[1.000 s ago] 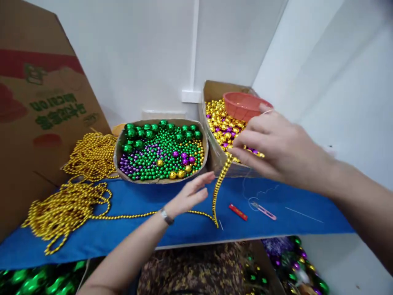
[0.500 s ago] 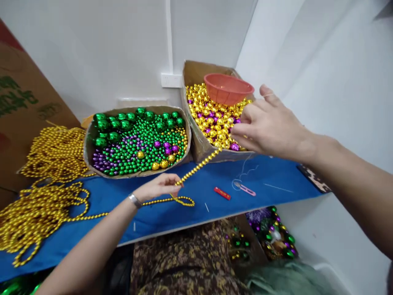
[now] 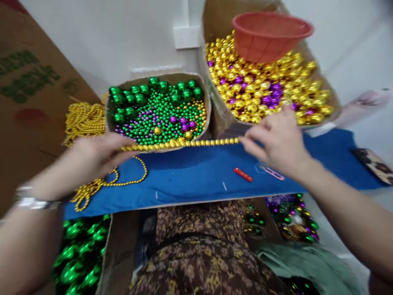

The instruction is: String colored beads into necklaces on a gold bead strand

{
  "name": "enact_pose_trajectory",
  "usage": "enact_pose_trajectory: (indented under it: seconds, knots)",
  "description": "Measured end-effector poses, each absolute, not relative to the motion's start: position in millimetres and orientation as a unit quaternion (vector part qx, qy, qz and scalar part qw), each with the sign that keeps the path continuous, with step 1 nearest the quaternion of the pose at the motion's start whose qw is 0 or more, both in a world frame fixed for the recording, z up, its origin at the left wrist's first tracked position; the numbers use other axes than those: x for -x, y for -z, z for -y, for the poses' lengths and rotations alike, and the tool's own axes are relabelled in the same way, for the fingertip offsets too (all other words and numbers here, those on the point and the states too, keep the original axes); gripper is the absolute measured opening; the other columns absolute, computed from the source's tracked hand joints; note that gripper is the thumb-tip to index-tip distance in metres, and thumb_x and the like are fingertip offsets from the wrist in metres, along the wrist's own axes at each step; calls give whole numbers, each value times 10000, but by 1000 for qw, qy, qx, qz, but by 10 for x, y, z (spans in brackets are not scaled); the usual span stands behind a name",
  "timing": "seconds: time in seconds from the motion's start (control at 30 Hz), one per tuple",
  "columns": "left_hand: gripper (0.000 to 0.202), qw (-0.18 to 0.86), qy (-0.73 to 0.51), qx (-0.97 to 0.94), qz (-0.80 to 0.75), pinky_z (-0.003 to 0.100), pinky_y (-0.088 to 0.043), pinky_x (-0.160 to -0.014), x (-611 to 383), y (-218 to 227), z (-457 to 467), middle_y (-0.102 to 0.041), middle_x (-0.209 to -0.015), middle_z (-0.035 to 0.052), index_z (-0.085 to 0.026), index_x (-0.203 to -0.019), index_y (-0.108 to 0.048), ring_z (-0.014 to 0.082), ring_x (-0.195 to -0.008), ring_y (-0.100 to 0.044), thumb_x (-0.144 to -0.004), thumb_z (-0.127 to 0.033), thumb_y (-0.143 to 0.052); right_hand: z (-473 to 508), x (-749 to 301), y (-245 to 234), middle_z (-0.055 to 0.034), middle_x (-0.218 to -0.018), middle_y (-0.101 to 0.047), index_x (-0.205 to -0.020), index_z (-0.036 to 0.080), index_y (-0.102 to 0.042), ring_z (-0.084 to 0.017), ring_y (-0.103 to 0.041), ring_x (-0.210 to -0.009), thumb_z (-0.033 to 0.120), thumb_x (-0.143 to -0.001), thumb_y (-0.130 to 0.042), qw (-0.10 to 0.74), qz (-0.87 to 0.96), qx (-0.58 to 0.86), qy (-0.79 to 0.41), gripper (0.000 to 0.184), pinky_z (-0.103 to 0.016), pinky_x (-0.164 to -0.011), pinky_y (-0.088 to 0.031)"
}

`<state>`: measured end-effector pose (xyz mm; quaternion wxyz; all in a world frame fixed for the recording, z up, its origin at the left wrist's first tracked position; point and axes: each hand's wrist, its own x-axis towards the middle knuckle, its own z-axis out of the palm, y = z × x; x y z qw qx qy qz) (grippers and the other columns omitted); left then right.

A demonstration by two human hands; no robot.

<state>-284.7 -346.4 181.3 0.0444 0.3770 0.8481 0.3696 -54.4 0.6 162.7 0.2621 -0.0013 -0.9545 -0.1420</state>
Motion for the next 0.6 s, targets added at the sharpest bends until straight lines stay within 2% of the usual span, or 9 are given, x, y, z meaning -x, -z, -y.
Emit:
enact_pose_trajectory:
  seconds: [0.03, 0.1, 0.17, 0.23, 0.33, 0.6]
  knots:
    - [232, 91, -249, -471, -841, 315, -521, -726, 2734, -1599, 3465, -675, -801, -24, -248, -885, -676, 174, -716, -619, -723, -413, -665, 54, 512, -1319, -38, -691, -504, -712, 177, -675, -161, -448, -715, 426, -916, -411, 244, 963, -10, 117, 416, -496, -981, -314]
    - [269, 148, -141, -542, -815, 278, -504, -713, 2567, -1110, 3495, -687, -848, 34, -197, -934, -656, 170, -749, -631, -844, -417, -529, 190, 441, -731, -17, -681, -505, -708, 195, -662, -162, -451, -713, 398, -895, -465, 196, 978, -16, 70, 339, -501, -990, -299]
    - [307, 193, -125, -535, -813, 261, -498, -692, 2462, -654, 3571, -691, -849, 49, -189, -952, -641, 167, -742, -642, -899, -409, -433, 313, 356, -266, -18, -701, -527, -734, 203, -669, -166, -469, -731, 360, -879, -507, 156, 987, 17, 31, 268, -479, -1009, -286]
    - [327, 203, -150, -516, -818, 274, -498, -734, 2393, -330, 3660, -690, -921, 68, -190, -1005, -624, 182, -807, -649, -913, -411, -401, 390, 265, 32, -22, -707, -539, -740, 210, -673, -174, -487, -754, 342, -866, -534, 122, 991, 52, 15, 230, -469, -1031, -263]
    - [321, 209, -190, -490, -825, 275, -496, -770, 2318, -128, 3755, -683, -984, 66, -202, -1018, -611, 188, -871, -646, -911, -420, -400, 424, 142, 227, -27, -725, -553, -757, 215, -679, -184, -517, -804, 348, -871, -532, 100, 990, 98, -6, 230, -470, -1051, -234]
    - [311, 201, -193, -448, -850, 239, -484, -691, 2178, -74, 3755, -686, -929, 28, -212, -961, -614, 163, -795, -647, -893, -451, -427, 425, 3, 336, -20, -714, -549, -757, 218, -680, -180, -533, -788, 361, -879, -512, 85, 988, 126, -29, 252, -472, -1046, -228]
